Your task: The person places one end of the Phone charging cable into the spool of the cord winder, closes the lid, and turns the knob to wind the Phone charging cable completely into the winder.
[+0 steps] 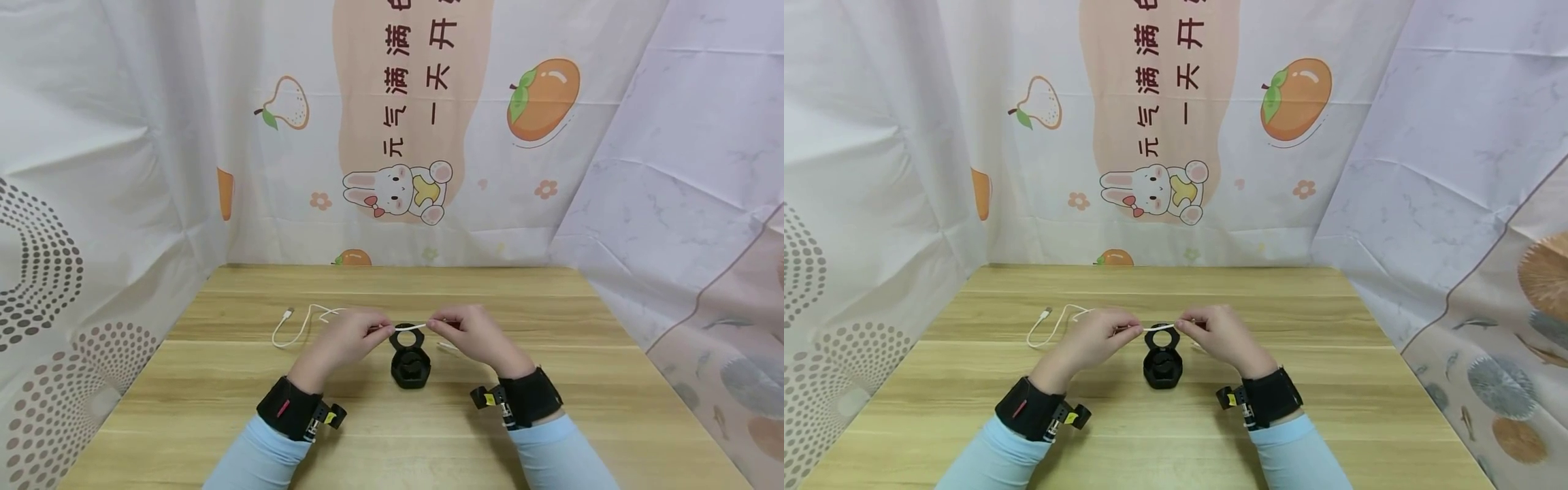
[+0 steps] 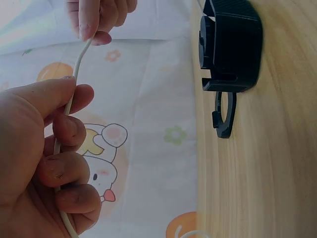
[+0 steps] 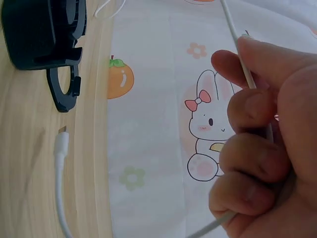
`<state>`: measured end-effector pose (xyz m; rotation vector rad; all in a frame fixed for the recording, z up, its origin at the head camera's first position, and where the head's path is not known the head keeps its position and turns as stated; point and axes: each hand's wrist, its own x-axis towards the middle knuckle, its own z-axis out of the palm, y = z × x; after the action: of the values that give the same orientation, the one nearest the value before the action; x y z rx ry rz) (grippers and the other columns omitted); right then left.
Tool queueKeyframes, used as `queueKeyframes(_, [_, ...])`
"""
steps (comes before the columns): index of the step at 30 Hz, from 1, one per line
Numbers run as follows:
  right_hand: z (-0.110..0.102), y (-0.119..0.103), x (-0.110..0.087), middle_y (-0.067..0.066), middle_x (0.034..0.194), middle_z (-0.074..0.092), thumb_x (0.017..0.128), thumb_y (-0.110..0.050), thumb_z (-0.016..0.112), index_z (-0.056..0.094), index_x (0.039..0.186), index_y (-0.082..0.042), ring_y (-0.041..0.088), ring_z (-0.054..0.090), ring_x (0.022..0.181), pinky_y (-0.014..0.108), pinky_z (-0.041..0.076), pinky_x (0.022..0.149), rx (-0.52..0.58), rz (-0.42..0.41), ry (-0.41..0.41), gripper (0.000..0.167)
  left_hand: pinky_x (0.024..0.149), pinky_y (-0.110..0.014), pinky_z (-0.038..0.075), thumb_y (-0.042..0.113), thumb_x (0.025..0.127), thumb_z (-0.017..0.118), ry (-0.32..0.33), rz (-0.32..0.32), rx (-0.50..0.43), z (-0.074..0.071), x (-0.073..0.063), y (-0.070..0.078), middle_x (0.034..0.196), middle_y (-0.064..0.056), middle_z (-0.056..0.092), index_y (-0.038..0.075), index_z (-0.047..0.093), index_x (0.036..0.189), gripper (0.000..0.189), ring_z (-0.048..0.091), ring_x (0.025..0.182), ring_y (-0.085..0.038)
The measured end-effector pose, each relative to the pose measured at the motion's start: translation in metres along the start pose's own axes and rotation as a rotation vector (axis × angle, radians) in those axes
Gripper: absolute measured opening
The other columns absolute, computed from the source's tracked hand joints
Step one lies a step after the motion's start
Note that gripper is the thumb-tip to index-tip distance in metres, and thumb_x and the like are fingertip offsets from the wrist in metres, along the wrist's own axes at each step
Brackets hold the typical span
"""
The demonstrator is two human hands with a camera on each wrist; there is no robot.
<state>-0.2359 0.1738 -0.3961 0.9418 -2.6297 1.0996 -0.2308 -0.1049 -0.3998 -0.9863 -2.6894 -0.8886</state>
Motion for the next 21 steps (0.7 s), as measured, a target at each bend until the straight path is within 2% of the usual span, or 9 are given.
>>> queueKeyframes(4, [-0.003,0.000,-0.002,-0.015,0.064,0.054,0.100,-0.028,0.069,0.077,0.091,-0.027,0.003,0.042,0.051,0.024,0.036,0.049,-0.061,0.002,0.003,0.013,0.057,-0.027,0.044,0.028,0.102,0.065,0.010,-0.024,0.029,0.002,0.000,0.001,0.071,0.015,0.054,0.026,0.072,0.090,0.015,0.049,0.063,-0.005])
queueKeyframes(8, [-0.007,0.002,-0.004,-0.017,0.077,0.067,0.098,-0.028,0.071,0.081,0.095,-0.025,0.002,0.051,0.058,0.025,0.044,0.055,-0.126,0.009,0.012,0.011,0.052,-0.025,0.039,0.029,0.102,0.065,0.030,-0.054,0.058,0.000,-0.003,-0.002,0.063,0.015,0.049,0.025,0.072,0.087,0.017,0.044,0.056,-0.003])
queueKeyframes(12, [-0.011,0.005,-0.006,-0.018,0.084,0.071,0.096,-0.030,0.073,0.082,0.095,-0.026,0.001,0.056,0.064,0.027,0.048,0.061,-0.202,0.018,0.017,0.010,0.050,-0.024,0.034,0.031,0.102,0.065,0.039,-0.071,0.068,-0.005,-0.006,-0.005,0.059,0.015,0.043,0.026,0.069,0.081,0.023,0.040,0.052,-0.003])
queueKeyframes(17, [-0.016,0.009,-0.008,-0.021,0.078,0.066,0.094,-0.032,0.075,0.080,0.087,-0.031,0.002,0.053,0.061,0.029,0.044,0.059,-0.286,0.037,0.001,0.009,0.050,-0.025,0.036,0.032,0.101,0.066,-0.009,-0.086,0.084,-0.007,-0.008,-0.008,0.060,0.015,0.047,0.025,0.072,0.080,0.023,0.041,0.052,-0.003])
queueKeyframes(21, [-0.016,0.011,-0.010,-0.020,0.082,0.069,0.094,-0.035,0.074,0.081,0.086,-0.032,0.001,0.054,0.064,0.029,0.044,0.059,-0.318,0.076,-0.050,0.010,0.051,-0.026,0.040,0.032,0.101,0.066,-0.064,-0.103,0.088,-0.005,-0.008,-0.009,0.066,0.015,0.057,0.023,0.080,0.093,0.019,0.047,0.055,-0.004])
